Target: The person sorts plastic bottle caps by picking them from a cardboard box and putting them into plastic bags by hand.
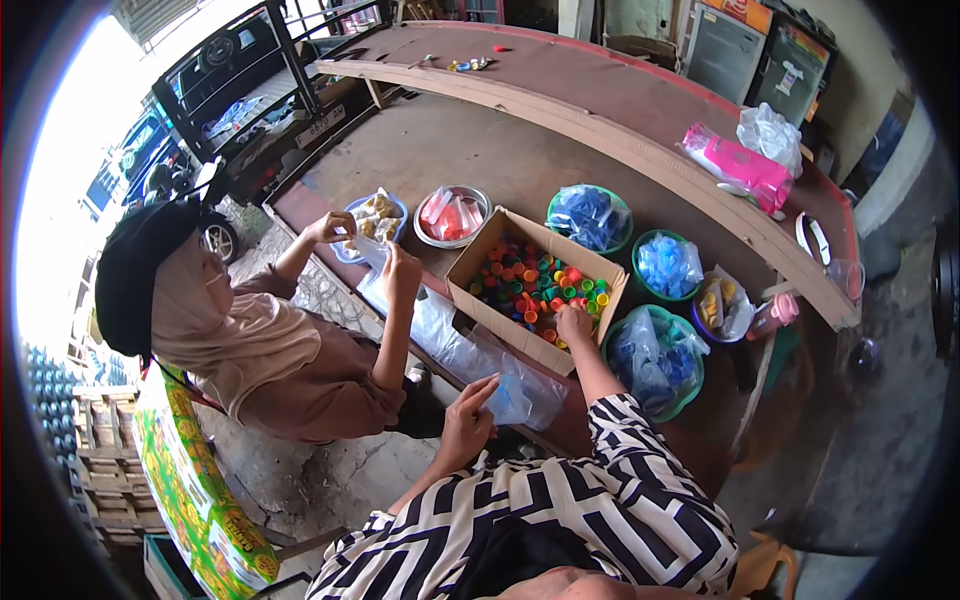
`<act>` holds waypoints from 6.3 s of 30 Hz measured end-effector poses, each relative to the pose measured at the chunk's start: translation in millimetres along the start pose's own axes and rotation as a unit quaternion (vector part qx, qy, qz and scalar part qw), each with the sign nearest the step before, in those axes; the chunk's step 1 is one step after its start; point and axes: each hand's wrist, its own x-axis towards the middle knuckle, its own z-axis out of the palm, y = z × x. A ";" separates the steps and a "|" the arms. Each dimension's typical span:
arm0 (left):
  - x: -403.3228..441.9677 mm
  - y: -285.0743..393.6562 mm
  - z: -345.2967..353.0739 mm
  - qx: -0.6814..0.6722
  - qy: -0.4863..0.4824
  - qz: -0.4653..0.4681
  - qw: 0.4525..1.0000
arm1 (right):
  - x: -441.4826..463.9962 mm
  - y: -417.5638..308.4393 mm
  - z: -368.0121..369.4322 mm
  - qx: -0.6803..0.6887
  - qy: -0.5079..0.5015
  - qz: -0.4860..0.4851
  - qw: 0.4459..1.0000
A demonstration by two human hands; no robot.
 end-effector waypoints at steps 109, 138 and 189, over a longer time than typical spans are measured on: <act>123.8 -26.3 -18.1 -0.093 -0.072 -0.093 0.989 | 162.7 -58.9 61.3 -0.053 -0.160 -0.187 0.968; 74.1 5.6 10.4 -0.012 -0.073 -0.021 0.997 | -49.4 -23.7 -150.7 0.524 -0.066 0.005 0.849; 110.1 -33.4 -20.1 -0.104 -0.035 -0.040 0.993 | 43.0 -109.3 -149.8 0.628 -0.161 -0.018 0.761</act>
